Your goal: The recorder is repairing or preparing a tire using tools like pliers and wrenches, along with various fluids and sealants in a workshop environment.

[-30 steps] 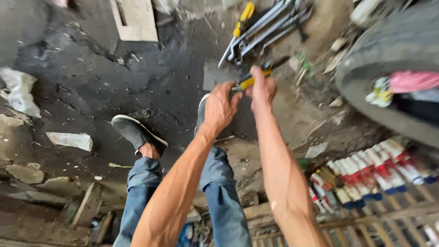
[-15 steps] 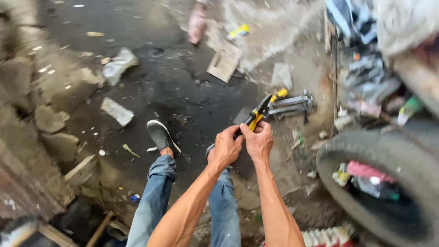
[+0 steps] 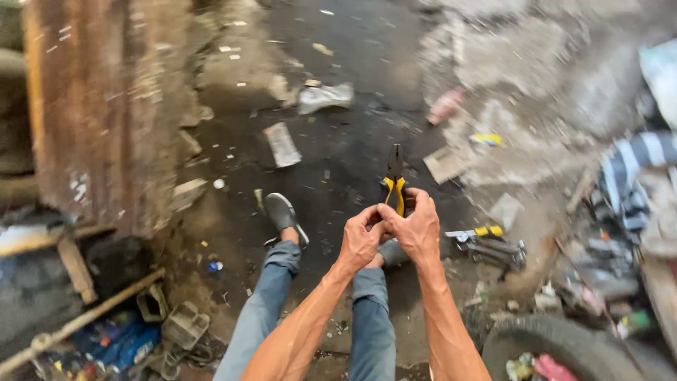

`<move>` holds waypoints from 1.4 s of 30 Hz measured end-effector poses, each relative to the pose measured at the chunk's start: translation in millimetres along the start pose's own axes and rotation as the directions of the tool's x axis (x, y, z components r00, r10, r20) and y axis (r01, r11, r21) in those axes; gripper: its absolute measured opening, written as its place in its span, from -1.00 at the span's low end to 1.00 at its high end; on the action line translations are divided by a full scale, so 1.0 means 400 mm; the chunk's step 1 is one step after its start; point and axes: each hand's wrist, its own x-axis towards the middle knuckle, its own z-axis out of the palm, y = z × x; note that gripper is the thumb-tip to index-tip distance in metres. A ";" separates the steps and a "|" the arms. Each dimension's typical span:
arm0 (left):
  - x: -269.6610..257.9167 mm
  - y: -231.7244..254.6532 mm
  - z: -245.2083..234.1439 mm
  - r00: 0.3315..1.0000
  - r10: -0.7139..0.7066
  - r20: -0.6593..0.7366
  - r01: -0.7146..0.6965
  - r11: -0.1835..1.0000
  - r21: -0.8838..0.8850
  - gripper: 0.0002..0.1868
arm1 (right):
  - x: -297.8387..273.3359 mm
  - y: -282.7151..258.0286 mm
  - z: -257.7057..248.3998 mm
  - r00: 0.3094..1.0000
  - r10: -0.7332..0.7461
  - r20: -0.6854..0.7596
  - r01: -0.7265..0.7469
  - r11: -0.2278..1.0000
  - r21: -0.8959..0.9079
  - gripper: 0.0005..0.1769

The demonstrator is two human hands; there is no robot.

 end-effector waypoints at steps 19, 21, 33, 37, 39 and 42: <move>-0.001 0.313 -0.980 0.793 0.166 -0.586 -0.157 0.985 0.067 -0.75 | -0.015 -0.804 0.854 0.741 -0.383 0.551 0.526 0.842 -0.123 -0.61; 0.032 0.285 -1.068 0.728 0.200 -0.655 -0.149 0.980 0.133 -0.76 | -0.016 -0.862 0.950 0.678 -0.449 0.582 0.595 0.800 -0.076 -0.63; 0.140 0.154 -1.442 0.556 -0.095 -0.826 0.025 0.995 -0.098 -0.77 | 0.007 -0.920 1.469 0.382 -0.510 0.770 0.862 0.496 -0.099 -0.68; 0.133 0.111 -1.527 0.517 -0.167 -0.839 0.076 0.986 -0.150 -0.79 | -0.021 -0.927 1.567 0.348 -0.505 0.790 0.882 0.462 -0.094 -0.67; 0.122 0.096 -1.560 0.502 -0.191 -0.844 0.089 0.981 -0.169 -0.80 | -0.056 -0.935 1.604 0.359 -0.473 0.804 0.862 0.498 -0.092 -0.67; 0.100 0.082 -1.613 0.467 -0.216 -0.857 0.107 0.976 -0.188 -0.81 | -0.096 -0.936 1.661 0.357 -0.457 0.814 0.844 0.531 -0.072 -0.67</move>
